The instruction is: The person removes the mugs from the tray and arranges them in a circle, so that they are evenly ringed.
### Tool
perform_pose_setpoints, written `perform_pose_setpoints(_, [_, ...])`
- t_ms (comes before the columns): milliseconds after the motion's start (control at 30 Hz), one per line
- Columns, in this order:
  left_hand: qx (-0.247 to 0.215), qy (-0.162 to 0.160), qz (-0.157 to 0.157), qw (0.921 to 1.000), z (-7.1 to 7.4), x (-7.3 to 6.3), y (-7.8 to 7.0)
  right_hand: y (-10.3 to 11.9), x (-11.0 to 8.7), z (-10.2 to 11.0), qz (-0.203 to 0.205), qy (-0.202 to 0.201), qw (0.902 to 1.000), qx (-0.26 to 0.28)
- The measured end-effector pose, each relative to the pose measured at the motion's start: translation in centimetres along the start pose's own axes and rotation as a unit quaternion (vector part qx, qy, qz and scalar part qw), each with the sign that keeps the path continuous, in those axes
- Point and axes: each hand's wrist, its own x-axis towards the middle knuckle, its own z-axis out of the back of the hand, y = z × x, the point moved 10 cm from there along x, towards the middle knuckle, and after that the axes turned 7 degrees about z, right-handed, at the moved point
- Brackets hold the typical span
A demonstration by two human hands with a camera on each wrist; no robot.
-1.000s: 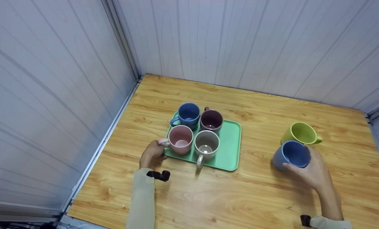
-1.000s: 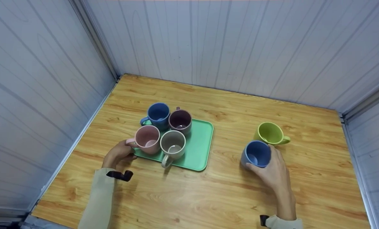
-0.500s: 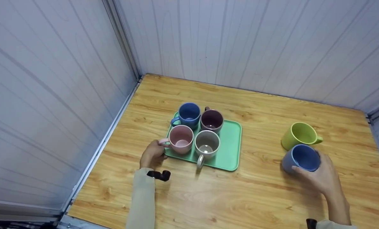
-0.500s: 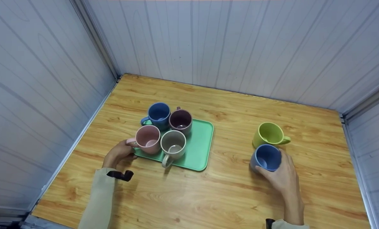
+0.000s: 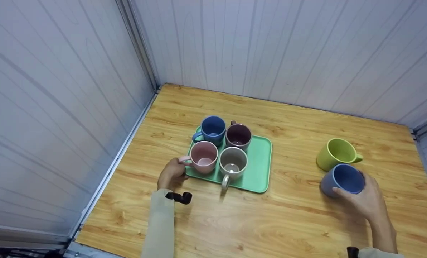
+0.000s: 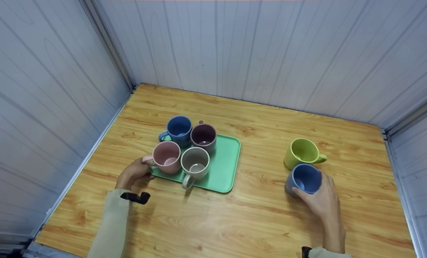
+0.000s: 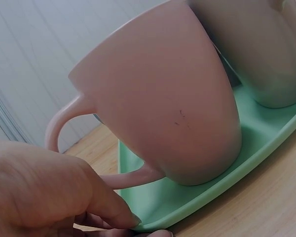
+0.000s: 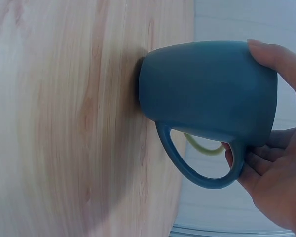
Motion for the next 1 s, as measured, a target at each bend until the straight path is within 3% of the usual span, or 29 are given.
perform_pose_setpoints(533, [-0.038, 0.005, 0.01, 0.9992, -0.16, -0.45, 0.2, -0.46, 0.4, 0.13, 0.016, -0.012, 0.9998, 0.006])
perform_pose_setpoints(733, [-0.019, 0.007, 0.009, 0.9998, -0.02, -0.4, 0.15, -0.29, 0.55, 0.38, 0.031, -0.018, 0.9993, 0.013])
perform_pose_setpoints(1000, [-0.023, 0.006, 0.017, 0.9996, -0.08, -0.38, 0.27, -0.71, 0.93, 0.06, 0.029, 0.02, 0.9993, 0.011])
